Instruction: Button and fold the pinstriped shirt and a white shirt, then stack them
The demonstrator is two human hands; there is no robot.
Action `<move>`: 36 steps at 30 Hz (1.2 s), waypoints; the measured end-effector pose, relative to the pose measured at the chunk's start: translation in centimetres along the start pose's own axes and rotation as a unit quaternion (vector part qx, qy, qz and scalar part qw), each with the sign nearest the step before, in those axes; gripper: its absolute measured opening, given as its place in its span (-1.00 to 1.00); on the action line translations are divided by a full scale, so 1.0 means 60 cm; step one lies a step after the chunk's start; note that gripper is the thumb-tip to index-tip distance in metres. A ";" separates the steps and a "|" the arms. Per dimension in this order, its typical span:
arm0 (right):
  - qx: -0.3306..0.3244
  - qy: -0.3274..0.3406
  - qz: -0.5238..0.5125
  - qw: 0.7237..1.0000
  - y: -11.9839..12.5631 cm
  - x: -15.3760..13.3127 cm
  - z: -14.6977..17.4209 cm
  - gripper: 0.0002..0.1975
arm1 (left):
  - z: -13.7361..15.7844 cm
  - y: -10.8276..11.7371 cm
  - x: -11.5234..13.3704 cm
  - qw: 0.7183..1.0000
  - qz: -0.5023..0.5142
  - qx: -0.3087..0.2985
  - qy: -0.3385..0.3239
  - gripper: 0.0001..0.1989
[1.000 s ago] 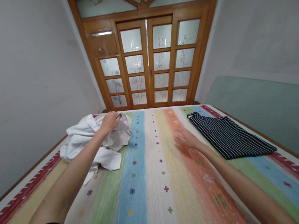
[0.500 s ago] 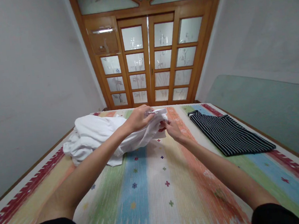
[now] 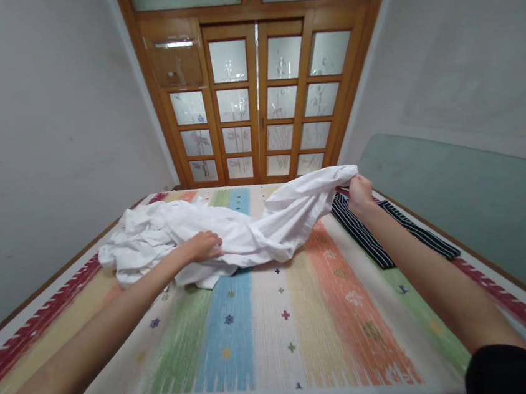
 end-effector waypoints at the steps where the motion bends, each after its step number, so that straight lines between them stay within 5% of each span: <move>1: 0.005 -0.017 -0.008 1.000 0.003 -0.002 -0.011 -0.96 | 0.002 -0.010 0.010 1.000 0.008 -0.001 -0.009 -0.75; 6: -0.019 -0.077 0.017 0.997 -0.023 0.001 -0.049 -0.96 | -0.009 -0.044 0.098 0.994 0.090 0.008 -0.064 -0.68; 13: -0.207 -0.086 0.109 0.968 -0.159 0.023 -0.004 -0.87 | -0.047 -0.055 0.279 0.975 0.147 -0.019 -0.168 -0.61; 16: -0.378 -0.043 0.092 0.920 -0.231 0.018 0.063 -0.81 | -0.060 -0.033 0.351 0.952 0.158 0.005 -0.261 -0.58; 18: -0.504 -0.015 0.090 0.859 -0.267 0.010 0.110 -0.75 | -0.072 -0.006 0.368 0.953 0.117 0.074 -0.268 -0.61; 21: -0.610 0.027 0.117 0.783 -0.286 0.001 0.147 -0.66 | -0.091 0.044 0.336 0.959 0.038 0.206 -0.191 -0.71; 25: -0.545 0.108 0.309 0.772 -0.252 0.027 0.109 -0.68 | -0.109 0.084 0.212 0.957 -0.011 0.289 -0.005 -0.68; 27: -0.503 0.086 0.440 0.739 -0.216 0.066 0.087 -0.69 | -0.117 0.079 0.148 0.966 0.006 0.255 0.049 -0.67; 30: -0.486 -0.003 0.540 0.687 -0.159 0.129 0.081 -0.71 | -0.128 0.048 0.105 0.985 0.043 0.164 -0.002 -0.68; 36: -0.448 -0.066 0.571 0.685 -0.105 0.189 0.118 -0.68 | -0.144 -0.009 0.134 0.997 0.009 0.079 0.011 -0.62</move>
Point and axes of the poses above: each hand's wrist, its own z-axis away from the middle knuckle, its own y-axis out of the back of the hand, x = y × z, the point moved 5 cm from there along -z, towards the middle knuckle, and after that the axes turned 6 degrees about -x, right-handed, at the moved point
